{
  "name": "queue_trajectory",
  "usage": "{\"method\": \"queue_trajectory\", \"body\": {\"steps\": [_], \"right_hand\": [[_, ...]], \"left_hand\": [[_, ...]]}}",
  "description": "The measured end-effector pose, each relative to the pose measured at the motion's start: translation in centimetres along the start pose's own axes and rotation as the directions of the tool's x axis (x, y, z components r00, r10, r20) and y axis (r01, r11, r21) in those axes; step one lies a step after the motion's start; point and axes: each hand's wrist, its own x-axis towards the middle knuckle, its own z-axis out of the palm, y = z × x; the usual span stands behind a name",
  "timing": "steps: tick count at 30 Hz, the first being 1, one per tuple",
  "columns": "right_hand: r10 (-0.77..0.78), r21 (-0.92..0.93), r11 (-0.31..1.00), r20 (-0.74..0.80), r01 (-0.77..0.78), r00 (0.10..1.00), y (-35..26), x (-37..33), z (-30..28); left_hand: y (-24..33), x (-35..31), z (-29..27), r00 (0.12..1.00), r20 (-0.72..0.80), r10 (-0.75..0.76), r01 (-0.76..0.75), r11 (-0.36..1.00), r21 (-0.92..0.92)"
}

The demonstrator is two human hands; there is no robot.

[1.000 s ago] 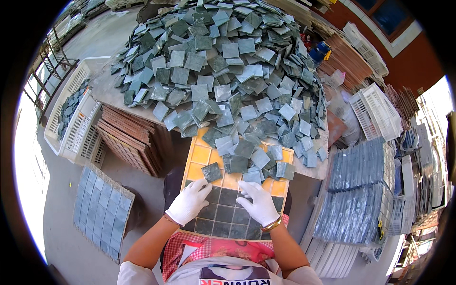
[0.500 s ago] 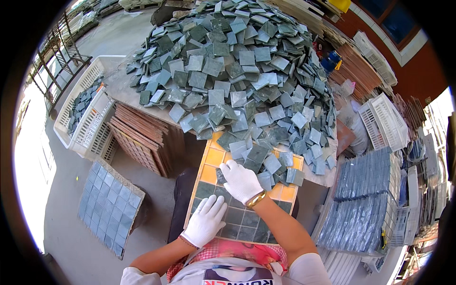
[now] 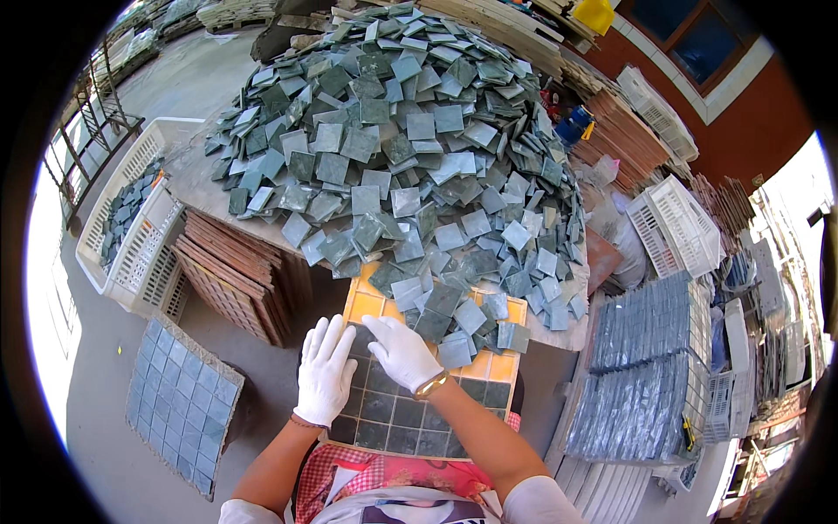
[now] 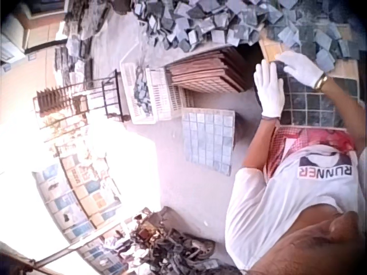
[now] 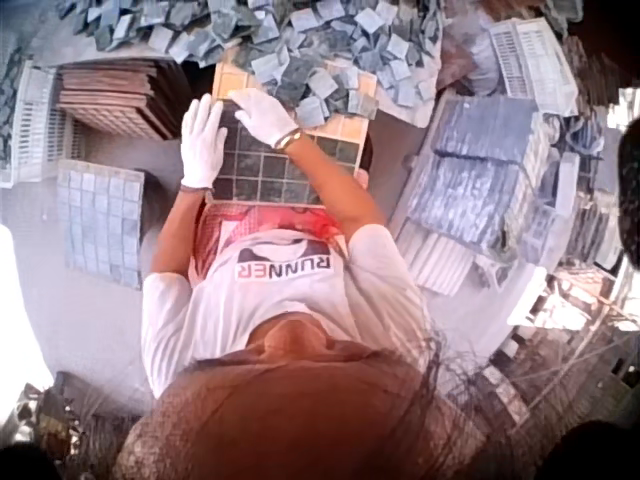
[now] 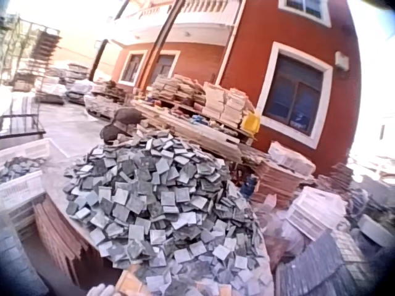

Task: The person places small square tiles onto a yellow grid board, arranging them one by one to fill the grid. The person then lifts the completed tile sheet and sets it aside before continuing with another grid.

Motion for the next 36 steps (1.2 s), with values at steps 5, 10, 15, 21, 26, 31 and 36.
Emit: {"method": "queue_trajectory", "body": {"steps": [5,10,15,21,26,31,36], "right_hand": [[0.032,-0.040,0.998,-0.147,-0.038,0.989,-0.3,-1.3,-6.4],[0.223,-0.245,0.891,-0.497,-0.383,0.839,8.5,0.3,-13.8],[0.475,-0.360,0.677,-0.451,-0.642,0.755,10.8,3.1,-14.4],[0.400,0.014,0.882,-0.551,-0.471,0.732,13.9,3.2,-13.9],[0.293,0.283,0.939,-0.364,-0.195,0.884,5.1,5.1,-12.1],[0.097,0.122,0.988,-0.033,-0.093,0.995,0.2,6.2,-6.3],[0.104,-0.201,0.974,-0.010,-0.104,0.995,1.2,6.6,-2.7]], "left_hand": [[0.1,2.5,2.3,0.975,0.183,0.125,-0.139,0.988,0.062],[0.1,2.2,3.2,0.963,0.247,0.110,-0.155,0.973,0.170],[0.8,0.9,2.9,0.970,0.233,0.072,-0.109,0.983,0.150],[1.7,-2.2,1.6,0.956,0.288,0.052,-0.090,0.988,0.122],[1.8,-5.3,0.8,0.955,0.297,-0.003,-0.040,0.989,0.140],[2.1,-6.4,0.1,0.945,0.326,0.020,-0.055,0.994,0.098],[1.9,-8.4,-0.7,0.937,0.347,0.025,-0.036,0.999,0.025]]}}
